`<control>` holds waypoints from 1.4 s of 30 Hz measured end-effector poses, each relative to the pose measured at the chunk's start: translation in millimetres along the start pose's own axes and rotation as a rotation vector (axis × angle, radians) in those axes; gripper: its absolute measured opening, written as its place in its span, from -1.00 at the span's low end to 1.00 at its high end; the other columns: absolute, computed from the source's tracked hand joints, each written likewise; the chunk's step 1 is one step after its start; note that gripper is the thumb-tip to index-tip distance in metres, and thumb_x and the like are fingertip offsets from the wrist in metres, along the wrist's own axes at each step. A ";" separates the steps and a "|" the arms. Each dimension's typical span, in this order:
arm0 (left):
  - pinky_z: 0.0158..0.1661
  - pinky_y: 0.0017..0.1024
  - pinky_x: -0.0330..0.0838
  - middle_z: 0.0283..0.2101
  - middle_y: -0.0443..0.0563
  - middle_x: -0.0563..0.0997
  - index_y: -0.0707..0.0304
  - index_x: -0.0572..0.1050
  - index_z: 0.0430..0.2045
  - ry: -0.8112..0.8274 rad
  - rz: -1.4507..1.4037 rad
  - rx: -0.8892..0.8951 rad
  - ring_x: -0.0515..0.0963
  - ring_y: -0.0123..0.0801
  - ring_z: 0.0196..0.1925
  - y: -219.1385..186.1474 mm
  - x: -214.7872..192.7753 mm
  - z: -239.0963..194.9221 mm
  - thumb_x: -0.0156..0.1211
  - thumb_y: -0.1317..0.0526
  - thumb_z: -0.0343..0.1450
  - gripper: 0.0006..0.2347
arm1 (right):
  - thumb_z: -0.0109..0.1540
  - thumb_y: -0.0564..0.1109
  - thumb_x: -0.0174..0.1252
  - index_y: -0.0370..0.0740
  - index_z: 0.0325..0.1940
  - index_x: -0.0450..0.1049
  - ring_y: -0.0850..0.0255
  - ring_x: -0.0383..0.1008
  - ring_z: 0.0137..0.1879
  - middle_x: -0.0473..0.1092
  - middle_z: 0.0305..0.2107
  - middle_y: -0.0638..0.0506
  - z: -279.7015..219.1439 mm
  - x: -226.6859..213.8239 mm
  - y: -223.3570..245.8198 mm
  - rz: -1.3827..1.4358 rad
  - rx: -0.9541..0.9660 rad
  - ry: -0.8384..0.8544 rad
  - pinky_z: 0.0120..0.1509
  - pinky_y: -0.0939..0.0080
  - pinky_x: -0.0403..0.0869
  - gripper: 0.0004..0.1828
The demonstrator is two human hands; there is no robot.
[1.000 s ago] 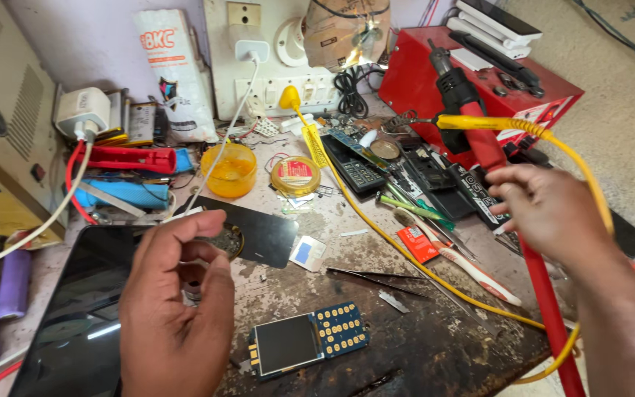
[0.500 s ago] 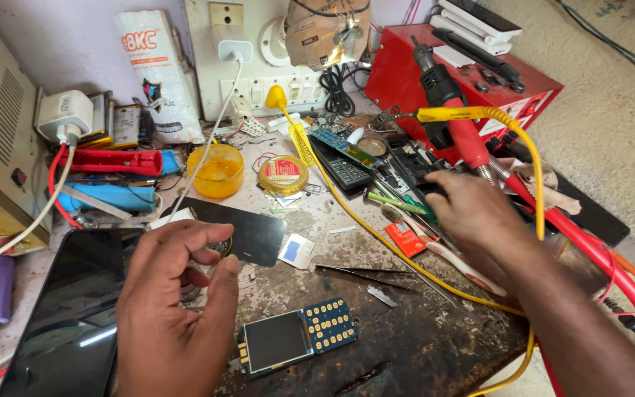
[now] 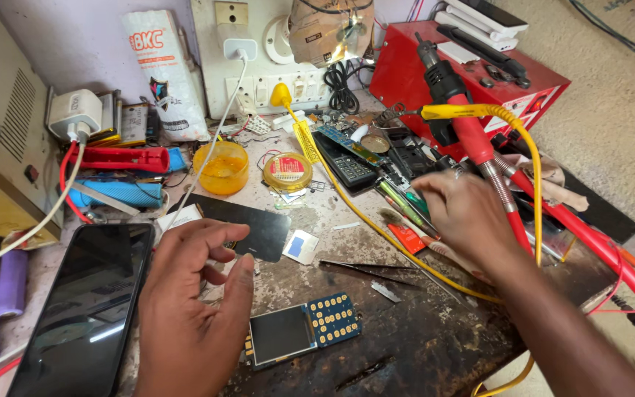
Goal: The person handles a small circuit board with a numeric keypad and a small display, using tweezers to adjust components on the board. They also handle a separate small white circuit board and place it on the workbench.
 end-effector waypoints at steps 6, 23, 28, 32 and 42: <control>-0.24 -0.47 0.45 -0.05 0.06 0.56 0.27 0.57 -0.10 0.013 0.015 0.008 0.57 -0.42 -0.17 -2.1 1.8 0.5 0.28 0.37 0.33 -0.75 | 0.28 0.07 0.11 0.26 0.11 0.59 -0.04 0.50 0.08 0.49 -0.02 0.00 44.7 21.5 -2.6 -0.247 0.076 0.130 0.11 -0.11 0.46 -0.68; -0.26 -0.46 0.46 -0.04 0.06 0.56 0.26 0.56 -0.10 0.038 0.012 -0.007 0.59 -0.42 -0.16 -0.6 1.9 -1.3 0.26 0.34 0.35 -0.76 | 0.21 -0.03 0.31 -0.17 -0.09 0.57 0.15 0.60 -0.20 0.60 -0.30 -0.02 40.5 4.3 -12.5 0.162 0.144 -0.080 -0.09 0.08 0.49 -0.74; -0.29 -0.45 0.47 -0.05 0.09 0.55 0.29 0.56 -0.11 0.067 0.003 0.013 0.59 -0.39 -0.18 -0.1 5.1 -1.0 0.26 0.36 0.33 -0.75 | 0.20 -0.29 0.26 -0.21 0.16 0.37 0.32 0.55 -0.24 0.54 -0.30 -0.03 27.7 10.7 -5.3 1.031 0.196 -0.044 -0.17 0.29 0.54 -0.55; -0.32 -0.49 0.53 -0.15 0.06 0.60 0.33 0.55 -0.13 0.127 -0.075 -0.056 0.64 -0.44 -0.24 3.8 10.0 0.0 0.24 0.37 0.34 -0.77 | 0.21 -0.33 0.23 -0.31 0.14 0.45 0.29 0.58 -0.22 0.54 -0.26 -0.04 15.8 23.6 -0.1 1.219 0.275 0.178 -0.14 0.28 0.59 -0.60; -0.32 -0.52 0.56 -0.23 0.01 0.65 0.34 0.58 -0.18 0.155 -0.032 -0.117 0.68 -0.48 -0.29 9.9 19.0 -3.2 0.27 0.37 0.32 -0.79 | 0.16 -0.26 0.30 -0.37 -0.02 0.54 0.27 0.60 -0.26 0.52 -0.30 0.02 -2.0 63.0 24.2 1.102 0.190 0.196 -0.24 0.27 0.62 -0.70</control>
Point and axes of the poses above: each hand's wrist, its own z-axis towards the middle knuckle, its own x-axis out of the palm, y = z × x, the point moved 6 cm from there along z, towards the middle knuckle
